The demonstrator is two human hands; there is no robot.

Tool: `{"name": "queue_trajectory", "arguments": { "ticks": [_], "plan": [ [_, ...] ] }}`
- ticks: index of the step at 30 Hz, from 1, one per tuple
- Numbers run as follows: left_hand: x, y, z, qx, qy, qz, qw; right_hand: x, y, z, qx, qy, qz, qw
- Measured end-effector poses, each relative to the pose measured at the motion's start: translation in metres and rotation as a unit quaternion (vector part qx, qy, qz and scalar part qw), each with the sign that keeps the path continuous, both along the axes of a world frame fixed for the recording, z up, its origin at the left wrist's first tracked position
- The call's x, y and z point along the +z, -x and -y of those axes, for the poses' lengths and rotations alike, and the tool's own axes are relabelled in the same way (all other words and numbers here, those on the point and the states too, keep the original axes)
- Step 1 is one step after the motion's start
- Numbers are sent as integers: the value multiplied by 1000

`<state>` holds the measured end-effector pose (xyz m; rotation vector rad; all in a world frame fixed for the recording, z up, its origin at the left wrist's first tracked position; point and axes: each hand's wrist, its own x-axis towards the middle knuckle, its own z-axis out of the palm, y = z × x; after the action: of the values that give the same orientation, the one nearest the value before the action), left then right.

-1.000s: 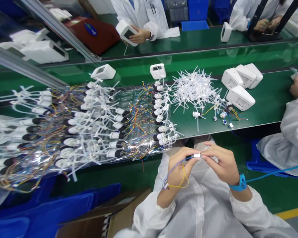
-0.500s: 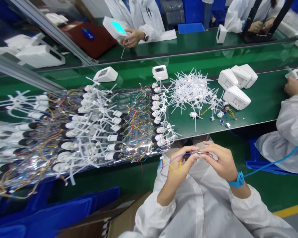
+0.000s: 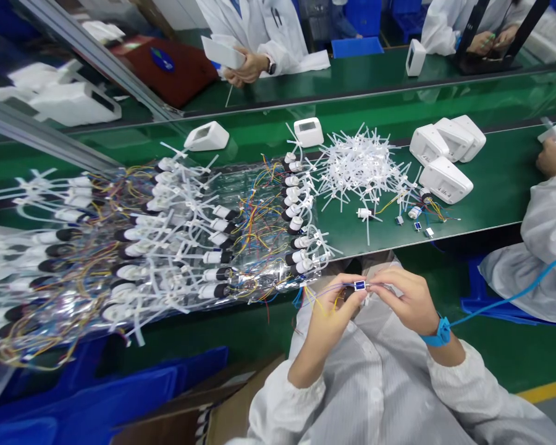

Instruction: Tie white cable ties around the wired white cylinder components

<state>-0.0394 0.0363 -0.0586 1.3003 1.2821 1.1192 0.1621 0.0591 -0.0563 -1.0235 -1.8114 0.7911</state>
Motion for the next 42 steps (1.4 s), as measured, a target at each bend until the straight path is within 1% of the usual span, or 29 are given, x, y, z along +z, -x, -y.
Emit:
{"name": "queue_trajectory", "arguments": {
  "ticks": [5,13,18,21,24,27,30,33,35,37,39,42],
  "plan": [
    [2,0,2,1,-14,-4,1000,0,1,0,3,-4,-9,1000],
    [6,0,5,-24,-3,31,999,4,-2,-3,46,0,-55,997],
    [3,-1,-1,-25,19,36,999,-2,-4,-6,41,11,-53,998],
    [2,-2,-4,-29,36,49,998,-4,-3,-9,23,38,-52,998],
    [-1,-4,-4,-14,53,81,995,-2,0,-11,13,62,-38,997],
    [-6,-7,0,10,52,111,992,0,1,-10,17,72,-17,997],
    [-11,-10,4,16,51,134,989,-5,-3,-7,28,83,2,996],
    [-12,-11,5,21,67,160,985,-16,-12,-6,44,93,20,995],
    [-12,-11,6,21,74,166,983,-24,-19,-6,57,82,33,994],
    [-10,-11,8,16,74,162,984,-28,-24,-7,66,61,49,995],
    [-8,-10,10,11,67,161,985,-28,-28,-9,73,36,61,995],
    [-2,-9,11,1,57,166,985,-20,-31,-13,85,0,69,994]
  ]
}}
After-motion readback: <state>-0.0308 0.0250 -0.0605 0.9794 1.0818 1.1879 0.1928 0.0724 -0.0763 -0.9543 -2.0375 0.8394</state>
